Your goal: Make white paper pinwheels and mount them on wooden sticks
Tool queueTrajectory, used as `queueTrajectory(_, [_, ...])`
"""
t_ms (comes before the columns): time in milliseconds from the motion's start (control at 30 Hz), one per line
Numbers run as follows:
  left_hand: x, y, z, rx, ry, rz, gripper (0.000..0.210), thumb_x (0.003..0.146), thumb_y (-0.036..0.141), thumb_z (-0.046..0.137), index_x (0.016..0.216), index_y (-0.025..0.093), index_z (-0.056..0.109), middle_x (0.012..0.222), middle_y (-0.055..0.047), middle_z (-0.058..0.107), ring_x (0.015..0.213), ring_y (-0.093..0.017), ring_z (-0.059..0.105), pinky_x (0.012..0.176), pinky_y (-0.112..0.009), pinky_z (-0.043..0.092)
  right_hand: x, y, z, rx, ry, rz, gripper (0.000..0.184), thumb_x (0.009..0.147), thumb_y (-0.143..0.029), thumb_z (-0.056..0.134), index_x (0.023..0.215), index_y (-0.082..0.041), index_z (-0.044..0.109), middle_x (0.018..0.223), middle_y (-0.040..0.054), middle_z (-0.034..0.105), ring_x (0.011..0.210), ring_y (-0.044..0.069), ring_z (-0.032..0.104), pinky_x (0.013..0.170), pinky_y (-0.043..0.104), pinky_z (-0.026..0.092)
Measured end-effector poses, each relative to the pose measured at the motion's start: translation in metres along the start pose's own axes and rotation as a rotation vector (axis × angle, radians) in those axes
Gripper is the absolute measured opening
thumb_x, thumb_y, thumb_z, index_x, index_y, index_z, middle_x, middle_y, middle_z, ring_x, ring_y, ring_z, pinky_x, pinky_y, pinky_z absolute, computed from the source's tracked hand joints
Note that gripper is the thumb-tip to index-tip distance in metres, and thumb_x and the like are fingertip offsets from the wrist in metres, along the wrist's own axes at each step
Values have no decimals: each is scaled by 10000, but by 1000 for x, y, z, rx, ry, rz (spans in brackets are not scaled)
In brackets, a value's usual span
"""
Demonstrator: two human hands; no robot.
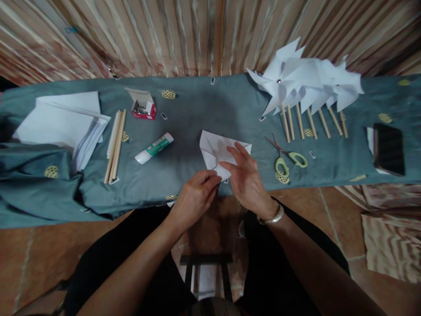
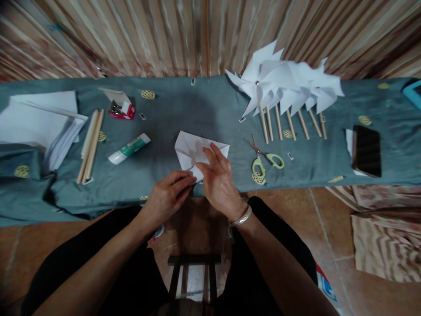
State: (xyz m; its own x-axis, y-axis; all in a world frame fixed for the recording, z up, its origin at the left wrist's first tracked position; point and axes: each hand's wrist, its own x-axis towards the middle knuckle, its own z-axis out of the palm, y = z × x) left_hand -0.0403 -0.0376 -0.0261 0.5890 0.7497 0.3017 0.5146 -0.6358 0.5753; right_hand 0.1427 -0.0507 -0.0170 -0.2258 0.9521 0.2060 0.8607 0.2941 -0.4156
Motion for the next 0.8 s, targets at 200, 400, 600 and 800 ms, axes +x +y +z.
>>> queueTrajectory(200, [-1,-1,0,-7,6,1,208,919,111,533,1090,154,645,1069,-102,670,985,-213,679,852,-381,605,9,24,-9,49,100,137,497,888,-112,372,1349,-178,547,1455,133,519,1386,290,442,1127,546,388])
queueTrajectory(400, [-1,-2,-2,14,7,17,210,915,99,536,1098,132,633,1081,-115,671,978,-214,684,848,-371,608,21,36,-10,-1,85,159,458,960,-237,361,1340,-68,552,1412,207,553,1344,307,494,1114,493,422])
queueTrajectory(600, [-2,-4,-7,21,-1,18,223,916,95,538,1109,154,632,1104,-104,675,992,-204,686,855,-365,607,23,44,-14,39,147,161,412,950,-290,425,1271,-110,610,1286,169,655,1232,285,595,1068,484,464])
queueTrajectory(800, [-1,-9,-15,48,31,46,245,894,60,547,1109,124,644,1105,-128,682,1002,-227,678,844,-387,606,24,45,-23,81,151,228,352,913,-289,496,1187,-165,679,1068,111,757,948,262,709,885,432,557])
